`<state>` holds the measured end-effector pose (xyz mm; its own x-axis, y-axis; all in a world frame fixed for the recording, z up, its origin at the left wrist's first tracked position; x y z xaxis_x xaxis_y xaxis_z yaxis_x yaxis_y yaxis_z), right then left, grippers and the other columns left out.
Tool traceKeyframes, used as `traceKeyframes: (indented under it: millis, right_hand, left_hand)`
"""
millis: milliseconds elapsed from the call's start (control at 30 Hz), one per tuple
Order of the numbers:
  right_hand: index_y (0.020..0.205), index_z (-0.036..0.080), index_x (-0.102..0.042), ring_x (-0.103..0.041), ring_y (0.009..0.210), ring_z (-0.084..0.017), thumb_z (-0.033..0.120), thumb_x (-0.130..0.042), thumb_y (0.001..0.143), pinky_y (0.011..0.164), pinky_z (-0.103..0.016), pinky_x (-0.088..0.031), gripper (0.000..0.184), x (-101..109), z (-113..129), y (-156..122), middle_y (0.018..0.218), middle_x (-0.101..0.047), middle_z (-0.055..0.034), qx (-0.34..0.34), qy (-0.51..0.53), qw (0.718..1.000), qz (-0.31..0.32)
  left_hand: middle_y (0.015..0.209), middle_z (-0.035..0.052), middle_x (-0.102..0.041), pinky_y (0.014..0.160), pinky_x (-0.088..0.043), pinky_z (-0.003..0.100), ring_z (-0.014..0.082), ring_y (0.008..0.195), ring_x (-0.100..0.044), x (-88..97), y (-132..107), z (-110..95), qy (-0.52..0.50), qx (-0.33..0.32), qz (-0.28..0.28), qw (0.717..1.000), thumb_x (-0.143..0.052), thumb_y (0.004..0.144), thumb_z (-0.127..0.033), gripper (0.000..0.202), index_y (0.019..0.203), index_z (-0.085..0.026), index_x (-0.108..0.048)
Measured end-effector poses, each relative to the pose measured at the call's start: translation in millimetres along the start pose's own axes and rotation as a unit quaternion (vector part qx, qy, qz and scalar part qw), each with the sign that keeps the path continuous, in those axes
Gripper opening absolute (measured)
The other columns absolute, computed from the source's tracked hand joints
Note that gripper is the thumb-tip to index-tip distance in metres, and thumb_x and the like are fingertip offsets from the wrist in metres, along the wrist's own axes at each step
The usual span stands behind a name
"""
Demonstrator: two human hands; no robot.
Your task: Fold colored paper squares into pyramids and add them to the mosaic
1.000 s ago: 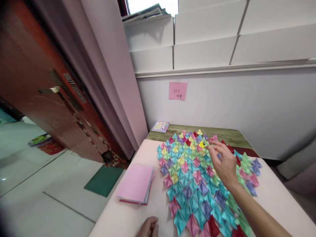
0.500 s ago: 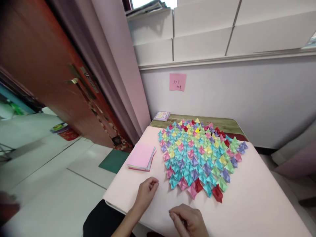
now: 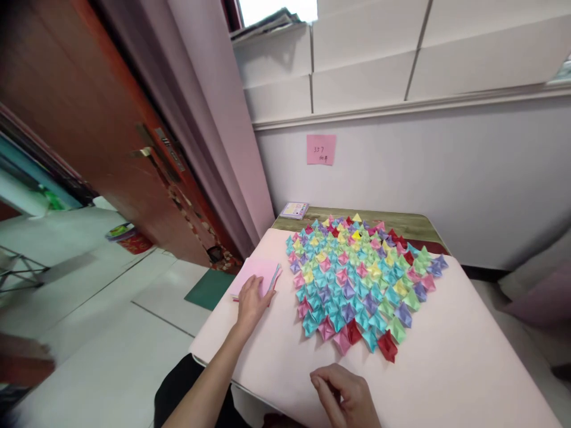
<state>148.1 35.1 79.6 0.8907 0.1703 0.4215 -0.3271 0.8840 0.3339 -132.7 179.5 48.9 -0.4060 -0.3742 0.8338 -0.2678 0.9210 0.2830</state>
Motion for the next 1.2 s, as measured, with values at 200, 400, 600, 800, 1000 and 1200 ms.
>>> traceKeyframes:
  millis: [200, 400, 600, 800, 1000, 1200]
  right_hand:
    - [0.083, 0.021, -0.067, -0.063, 0.059, -0.015, 0.039, -0.046, 0.098, 0.050, -0.020, -0.048, 0.032, 13, -20, -13, 0.070, -0.067, -0.0040, -0.077, 0.032, 0.996, -0.026]
    - [0.083, 0.021, -0.069, -0.062, 0.059, -0.015, 0.039, -0.047, 0.097, 0.052, -0.021, -0.047, 0.032, 14, -24, -10, 0.070, -0.067, -0.0039, -0.094, 0.040, 0.994, -0.028]
    - [0.083, 0.020, -0.068, -0.062, 0.059, -0.015, 0.039, -0.044, 0.098, 0.054, -0.022, -0.047, 0.033, 7, -29, -8, 0.070, -0.066, -0.0043, -0.091, 0.042, 0.995, 0.004]
    - [0.084, 0.019, -0.068, -0.061, 0.059, -0.015, 0.037, -0.045, 0.098, 0.056, -0.023, -0.047, 0.032, 10, -38, -12, 0.073, -0.067, -0.0045, -0.090, 0.038, 0.995, 0.009]
    - [0.084, 0.019, -0.070, -0.061, 0.057, -0.014, 0.040, -0.046, 0.097, 0.053, -0.022, -0.047, 0.034, 14, -45, -17, 0.073, -0.068, -0.0051, -0.121, 0.056, 0.991, -0.001]
    - [0.082, 0.019, -0.070, -0.061, 0.057, -0.015, 0.041, -0.046, 0.097, 0.052, -0.022, -0.046, 0.035, 16, -45, -21, 0.072, -0.068, -0.0049, -0.119, 0.048, 0.992, -0.003]
  left_hand:
    - [0.117, 0.0174, -0.066, 0.103, -0.043, 0.044, 0.0328, 0.115, -0.059, -2.3, 9, 11, -0.039, 0.009, 0.008, 0.999, -0.069, 0.070, -0.037, 0.041, 0.104, -0.013, -0.067]
    - [0.102, 0.0127, -0.072, 0.087, -0.050, 0.038, 0.0285, 0.096, -0.067, 10.0, 15, 19, -0.091, 0.039, -0.003, 0.995, -0.063, 0.073, -0.044, 0.035, 0.092, -0.016, -0.071]
    - [0.089, 0.0094, -0.075, 0.080, -0.048, 0.033, 0.0256, 0.085, -0.068, 18.5, 9, 23, -0.126, 0.081, -0.042, 0.988, -0.051, 0.080, -0.043, 0.031, 0.075, -0.020, -0.072]
    - [0.062, 0.0058, -0.070, 0.064, -0.047, 0.032, 0.0239, 0.065, -0.064, 13.0, 7, 50, -0.196, 0.184, -0.079, 0.960, -0.061, 0.068, -0.041, 0.026, 0.062, -0.018, -0.069]
    - [0.067, 0.0046, -0.072, 0.061, -0.049, 0.030, 0.0203, 0.062, -0.064, 1.2, 8, 63, -0.282, 0.244, -0.085, 0.924, -0.069, 0.059, -0.033, 0.021, 0.069, -0.015, -0.072]
    - [0.061, -0.0024, -0.063, 0.056, -0.046, 0.026, 0.0121, 0.054, -0.056, -4.0, 11, 67, -0.325, 0.285, -0.046, 0.901, -0.074, 0.071, -0.029, 0.018, 0.070, -0.014, -0.066]
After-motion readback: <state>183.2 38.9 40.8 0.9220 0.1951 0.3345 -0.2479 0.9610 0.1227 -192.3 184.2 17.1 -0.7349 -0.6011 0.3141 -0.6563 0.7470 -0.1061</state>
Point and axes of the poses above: each hand's wrist, its own y-axis towards the middle knuckle, its own x-axis out of the back of the hand, z = x × y, the point moved 8 cm from there along y, towards the middle knuckle
